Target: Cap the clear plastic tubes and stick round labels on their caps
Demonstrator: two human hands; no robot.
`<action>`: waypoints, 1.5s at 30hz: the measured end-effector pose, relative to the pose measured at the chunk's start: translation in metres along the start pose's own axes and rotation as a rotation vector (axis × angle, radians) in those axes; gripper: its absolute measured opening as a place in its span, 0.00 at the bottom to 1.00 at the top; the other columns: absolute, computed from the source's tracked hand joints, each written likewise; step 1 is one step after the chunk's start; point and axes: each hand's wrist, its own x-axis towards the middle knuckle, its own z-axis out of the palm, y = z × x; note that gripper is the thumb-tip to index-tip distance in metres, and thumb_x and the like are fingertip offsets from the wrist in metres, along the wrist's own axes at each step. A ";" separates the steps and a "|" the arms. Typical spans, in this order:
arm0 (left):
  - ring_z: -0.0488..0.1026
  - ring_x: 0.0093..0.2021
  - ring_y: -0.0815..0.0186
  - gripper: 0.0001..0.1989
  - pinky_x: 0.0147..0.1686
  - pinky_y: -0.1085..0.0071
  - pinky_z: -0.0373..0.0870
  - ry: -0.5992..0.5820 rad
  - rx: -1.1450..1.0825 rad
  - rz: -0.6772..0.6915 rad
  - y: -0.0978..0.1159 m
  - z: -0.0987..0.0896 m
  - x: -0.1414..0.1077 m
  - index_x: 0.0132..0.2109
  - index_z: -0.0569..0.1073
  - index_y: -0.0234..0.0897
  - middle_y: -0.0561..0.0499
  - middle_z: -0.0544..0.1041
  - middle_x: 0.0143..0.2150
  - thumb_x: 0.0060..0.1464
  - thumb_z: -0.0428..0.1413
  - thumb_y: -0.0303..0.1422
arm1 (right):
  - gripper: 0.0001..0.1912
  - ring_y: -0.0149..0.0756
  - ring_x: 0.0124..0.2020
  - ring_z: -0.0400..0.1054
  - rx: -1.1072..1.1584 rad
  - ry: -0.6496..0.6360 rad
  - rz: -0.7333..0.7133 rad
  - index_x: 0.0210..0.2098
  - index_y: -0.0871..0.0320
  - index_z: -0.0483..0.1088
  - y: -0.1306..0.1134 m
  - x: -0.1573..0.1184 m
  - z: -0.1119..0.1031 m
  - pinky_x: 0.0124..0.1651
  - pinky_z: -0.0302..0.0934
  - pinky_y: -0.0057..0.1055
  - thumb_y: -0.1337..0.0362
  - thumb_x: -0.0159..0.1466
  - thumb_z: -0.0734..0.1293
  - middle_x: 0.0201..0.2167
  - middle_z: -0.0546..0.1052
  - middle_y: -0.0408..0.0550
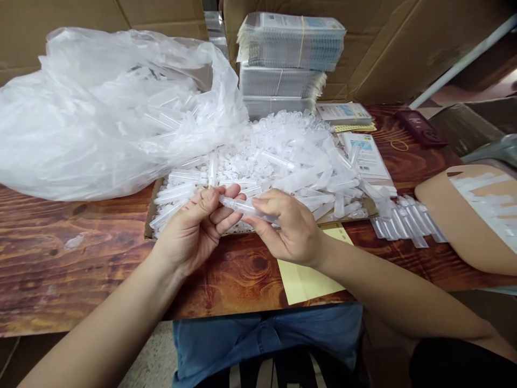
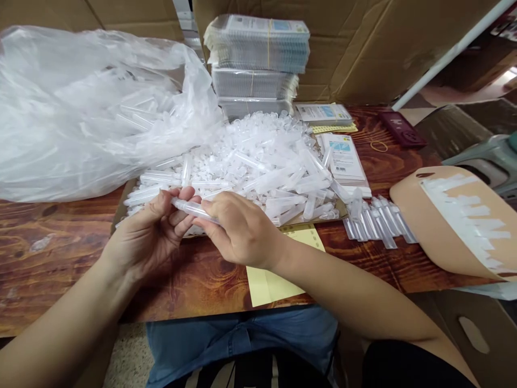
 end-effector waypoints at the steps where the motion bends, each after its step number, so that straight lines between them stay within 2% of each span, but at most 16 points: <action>1: 0.83 0.35 0.68 0.11 0.34 0.77 0.82 0.014 -0.026 -0.023 -0.001 0.002 -0.001 0.32 0.77 0.35 0.52 0.84 0.35 0.63 0.54 0.23 | 0.12 0.34 0.37 0.72 -0.022 -0.003 -0.001 0.51 0.54 0.62 -0.001 -0.001 0.002 0.37 0.71 0.32 0.68 0.69 0.63 0.35 0.75 0.46; 4: 0.83 0.34 0.68 0.15 0.32 0.77 0.81 0.050 -0.091 -0.079 0.000 0.007 -0.005 0.31 0.76 0.35 0.52 0.84 0.33 0.65 0.50 0.23 | 0.10 0.33 0.30 0.68 -0.195 -0.035 -0.089 0.49 0.53 0.60 -0.004 -0.001 0.006 0.30 0.67 0.31 0.68 0.70 0.61 0.31 0.73 0.43; 7: 0.83 0.34 0.69 0.17 0.31 0.79 0.80 0.064 -0.158 -0.123 0.001 0.009 -0.009 0.32 0.76 0.35 0.53 0.84 0.32 0.67 0.48 0.23 | 0.08 0.33 0.23 0.61 -0.417 -0.046 -0.267 0.42 0.52 0.58 -0.009 0.003 0.007 0.23 0.57 0.32 0.69 0.68 0.63 0.24 0.69 0.39; 9: 0.83 0.35 0.68 0.16 0.31 0.79 0.80 0.051 -0.188 -0.138 0.000 0.008 -0.010 0.33 0.76 0.35 0.53 0.84 0.32 0.67 0.48 0.23 | 0.09 0.33 0.21 0.58 -0.498 -0.026 -0.316 0.38 0.51 0.57 -0.013 0.005 0.008 0.21 0.53 0.33 0.70 0.67 0.63 0.22 0.68 0.39; 13: 0.83 0.38 0.66 0.12 0.35 0.77 0.81 -0.030 -0.196 -0.153 -0.007 0.002 -0.011 0.34 0.76 0.35 0.52 0.84 0.34 0.66 0.51 0.24 | 0.10 0.33 0.21 0.56 -0.531 -0.038 -0.314 0.38 0.51 0.56 -0.019 0.002 0.010 0.20 0.51 0.33 0.70 0.65 0.63 0.21 0.67 0.39; 19: 0.83 0.42 0.66 0.09 0.42 0.75 0.81 -0.147 -0.218 -0.144 -0.014 -0.002 -0.012 0.34 0.77 0.36 0.52 0.84 0.36 0.63 0.55 0.25 | 0.09 0.34 0.22 0.60 -0.449 -0.081 -0.237 0.41 0.51 0.58 -0.019 -0.003 0.006 0.23 0.55 0.33 0.68 0.67 0.63 0.23 0.68 0.40; 24: 0.81 0.41 0.67 0.04 0.42 0.75 0.80 -0.175 -0.166 -0.096 -0.016 -0.001 -0.010 0.39 0.78 0.37 0.51 0.83 0.40 0.62 0.59 0.31 | 0.04 0.35 0.29 0.66 -0.560 -0.278 -0.059 0.45 0.53 0.63 -0.015 -0.001 0.012 0.30 0.55 0.34 0.66 0.71 0.60 0.33 0.74 0.46; 26: 0.80 0.40 0.68 0.04 0.40 0.75 0.80 -0.185 -0.098 -0.100 -0.014 -0.003 -0.008 0.41 0.78 0.36 0.50 0.82 0.42 0.60 0.60 0.31 | 0.07 0.37 0.33 0.66 -0.570 -0.366 -0.079 0.47 0.57 0.65 -0.012 0.007 0.010 0.34 0.57 0.35 0.66 0.72 0.58 0.36 0.75 0.49; 28: 0.79 0.39 0.68 0.05 0.37 0.75 0.80 -0.170 -0.029 -0.050 -0.008 -0.007 -0.005 0.42 0.78 0.36 0.50 0.81 0.43 0.59 0.61 0.32 | 0.12 0.40 0.38 0.66 -0.491 -0.490 -0.143 0.50 0.60 0.66 -0.007 0.020 0.001 0.38 0.59 0.37 0.61 0.73 0.57 0.40 0.75 0.53; 30: 0.77 0.35 0.69 0.09 0.34 0.73 0.80 -0.136 0.060 0.071 0.000 -0.011 -0.001 0.44 0.78 0.38 0.51 0.80 0.40 0.58 0.63 0.35 | 0.18 0.42 0.42 0.65 -0.380 -0.622 -0.133 0.52 0.62 0.66 0.004 0.036 -0.016 0.43 0.60 0.39 0.55 0.73 0.57 0.43 0.74 0.55; 32: 0.71 0.27 0.73 0.13 0.27 0.76 0.76 -0.105 0.170 0.234 0.006 -0.016 0.003 0.46 0.78 0.38 0.53 0.77 0.34 0.57 0.64 0.39 | 0.16 0.43 0.44 0.65 -0.394 -0.696 -0.024 0.53 0.60 0.66 0.021 0.051 -0.034 0.45 0.59 0.41 0.57 0.73 0.57 0.44 0.73 0.54; 35: 0.58 0.21 0.76 0.16 0.18 0.79 0.61 -0.089 0.345 0.431 0.006 -0.023 0.008 0.45 0.79 0.37 0.56 0.70 0.27 0.55 0.65 0.42 | 0.10 0.47 0.50 0.64 -0.593 -0.826 0.121 0.46 0.60 0.72 0.052 0.064 -0.049 0.49 0.57 0.42 0.66 0.69 0.61 0.45 0.74 0.55; 38: 0.60 0.23 0.73 0.16 0.20 0.76 0.58 -0.098 0.501 0.560 -0.001 -0.028 0.011 0.44 0.77 0.39 0.56 0.67 0.26 0.55 0.65 0.45 | 0.08 0.49 0.51 0.65 -0.709 -0.956 0.159 0.42 0.61 0.75 0.075 0.066 -0.041 0.48 0.55 0.41 0.71 0.65 0.65 0.45 0.75 0.56; 42: 0.63 0.26 0.70 0.15 0.23 0.73 0.58 -0.127 0.583 0.632 -0.007 -0.032 0.012 0.42 0.69 0.41 0.55 0.69 0.28 0.56 0.64 0.44 | 0.09 0.49 0.51 0.64 -0.758 -0.984 0.112 0.39 0.62 0.77 0.086 0.068 -0.021 0.47 0.53 0.42 0.74 0.62 0.66 0.44 0.75 0.58; 45: 0.62 0.26 0.69 0.16 0.24 0.72 0.57 -0.136 0.626 0.637 -0.008 -0.037 0.014 0.41 0.66 0.41 0.54 0.70 0.29 0.58 0.63 0.44 | 0.06 0.48 0.50 0.64 -0.676 -0.943 0.122 0.38 0.63 0.75 0.083 0.074 -0.021 0.49 0.53 0.41 0.72 0.60 0.68 0.44 0.75 0.58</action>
